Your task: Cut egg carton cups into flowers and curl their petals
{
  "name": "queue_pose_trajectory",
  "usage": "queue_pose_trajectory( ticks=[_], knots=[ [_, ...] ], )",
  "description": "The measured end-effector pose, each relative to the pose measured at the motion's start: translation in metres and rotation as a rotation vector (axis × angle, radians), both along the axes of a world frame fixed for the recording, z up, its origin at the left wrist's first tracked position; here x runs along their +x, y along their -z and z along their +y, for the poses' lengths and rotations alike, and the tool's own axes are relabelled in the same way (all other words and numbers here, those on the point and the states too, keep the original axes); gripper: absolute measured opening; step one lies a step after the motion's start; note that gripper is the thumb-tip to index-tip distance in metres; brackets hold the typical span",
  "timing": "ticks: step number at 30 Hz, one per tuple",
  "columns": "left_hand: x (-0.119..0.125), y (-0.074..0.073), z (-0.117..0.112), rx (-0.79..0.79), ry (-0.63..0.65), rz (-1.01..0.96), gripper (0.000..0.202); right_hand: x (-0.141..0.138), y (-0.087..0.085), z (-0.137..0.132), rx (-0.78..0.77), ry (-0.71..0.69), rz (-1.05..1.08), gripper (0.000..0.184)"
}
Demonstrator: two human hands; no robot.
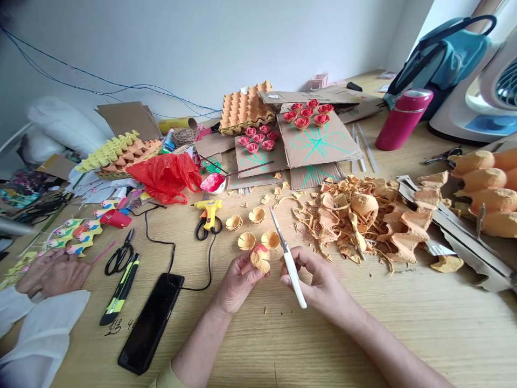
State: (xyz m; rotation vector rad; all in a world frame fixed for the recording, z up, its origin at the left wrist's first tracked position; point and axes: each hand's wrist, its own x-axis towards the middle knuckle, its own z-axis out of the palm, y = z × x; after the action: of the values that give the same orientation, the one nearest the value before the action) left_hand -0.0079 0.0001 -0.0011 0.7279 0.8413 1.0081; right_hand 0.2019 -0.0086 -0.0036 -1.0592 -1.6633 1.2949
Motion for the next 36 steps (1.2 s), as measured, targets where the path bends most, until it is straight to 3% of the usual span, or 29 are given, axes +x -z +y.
queue_pose_trajectory(
  ticks=[5, 11, 16, 20, 24, 28, 30, 33, 36],
  knots=[
    [0.011, -0.002, -0.006, 0.014, 0.145, 0.037, 0.035, -0.005, -0.004, 0.002, -0.170, 0.048, 0.185, 0.040],
    [0.014, -0.001, -0.010, 0.013, 0.226, 0.040, 0.037, -0.007, -0.012, 0.002, -0.212, 0.042, 0.230, 0.045],
    [0.011, 0.003, -0.010, 0.049, 0.214, 0.001, 0.046, -0.009, -0.007, -0.001, -0.190, 0.011, 0.203, 0.043],
    [0.011, 0.001, -0.009, 0.070, 0.192, 0.019, 0.032, -0.008, -0.003, -0.003, -0.176, -0.015, 0.140, 0.042],
    [0.009, -0.004, -0.006, 0.081, 0.072, -0.037, 0.026, -0.005, -0.006, -0.001, -0.189, -0.038, 0.137, 0.041],
    [0.001, -0.007, -0.001, 0.004, -0.069, -0.178, 0.025, -0.003, -0.009, 0.002, -0.298, -0.194, 0.214, 0.047],
    [-0.002, -0.006, 0.001, -0.019, -0.101, -0.212, 0.034, -0.003, -0.007, 0.002, -0.392, -0.305, 0.309, 0.050],
    [-0.004, -0.003, 0.001, -0.037, -0.064, -0.237, 0.049, -0.004, -0.004, -0.002, -0.526, -0.406, 0.432, 0.052],
    [-0.004, 0.001, -0.001, -0.021, 0.006, -0.255, 0.041, -0.004, -0.003, -0.004, -0.629, -0.433, 0.476, 0.053]
  ],
)
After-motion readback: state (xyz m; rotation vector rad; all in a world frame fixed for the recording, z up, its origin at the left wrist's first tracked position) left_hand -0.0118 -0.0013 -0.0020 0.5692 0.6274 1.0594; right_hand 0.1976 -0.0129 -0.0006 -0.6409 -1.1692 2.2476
